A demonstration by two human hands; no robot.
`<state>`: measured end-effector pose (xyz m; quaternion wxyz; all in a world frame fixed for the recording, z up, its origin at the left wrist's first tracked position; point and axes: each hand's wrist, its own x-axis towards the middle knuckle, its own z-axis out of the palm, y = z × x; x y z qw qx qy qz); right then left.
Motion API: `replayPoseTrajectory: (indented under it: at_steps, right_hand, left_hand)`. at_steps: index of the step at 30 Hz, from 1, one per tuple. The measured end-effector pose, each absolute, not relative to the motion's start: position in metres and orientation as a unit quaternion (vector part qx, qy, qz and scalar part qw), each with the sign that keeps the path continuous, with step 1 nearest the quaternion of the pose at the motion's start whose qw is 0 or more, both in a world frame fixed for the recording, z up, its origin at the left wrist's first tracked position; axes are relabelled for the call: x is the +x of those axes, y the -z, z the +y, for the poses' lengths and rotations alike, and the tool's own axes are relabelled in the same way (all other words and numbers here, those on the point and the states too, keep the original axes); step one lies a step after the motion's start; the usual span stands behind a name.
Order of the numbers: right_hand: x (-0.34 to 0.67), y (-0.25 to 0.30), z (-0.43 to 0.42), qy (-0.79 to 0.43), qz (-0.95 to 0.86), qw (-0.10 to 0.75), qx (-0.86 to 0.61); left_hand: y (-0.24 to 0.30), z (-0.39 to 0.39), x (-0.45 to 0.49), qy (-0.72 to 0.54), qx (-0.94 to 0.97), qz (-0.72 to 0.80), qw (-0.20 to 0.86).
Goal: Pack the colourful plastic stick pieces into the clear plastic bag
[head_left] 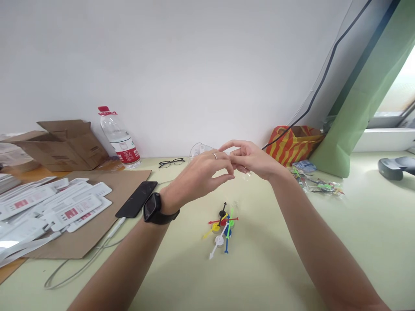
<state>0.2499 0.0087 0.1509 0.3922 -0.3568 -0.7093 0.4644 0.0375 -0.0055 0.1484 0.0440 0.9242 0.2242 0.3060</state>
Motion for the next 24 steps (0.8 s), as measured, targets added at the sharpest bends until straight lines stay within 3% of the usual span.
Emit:
replayPoseTrajectory:
  at_steps: [6, 10, 17, 24]
  right_hand:
    - [0.257, -0.149, 0.013, -0.425, -0.709, 0.444, -0.345]
    - [0.26, -0.138, 0.025, -0.513, -0.671, 0.473, -0.25]
    - [0.262, -0.116, 0.035, -0.635, -0.731, 0.248, -0.043]
    - [0.266, -0.111, 0.046, -0.606, -0.759, 0.231, -0.064]
  left_hand:
    - [-0.15, -0.009, 0.035, -0.282, 0.929, 0.239, 0.034]
    - [-0.153, -0.009, 0.034, -0.344, 0.897, 0.278, 0.008]
    - [-0.158, -0.006, 0.033, -0.42, 0.856, 0.302, 0.024]
    - [-0.165, -0.011, 0.029, -0.41, 0.864, 0.286, 0.064]
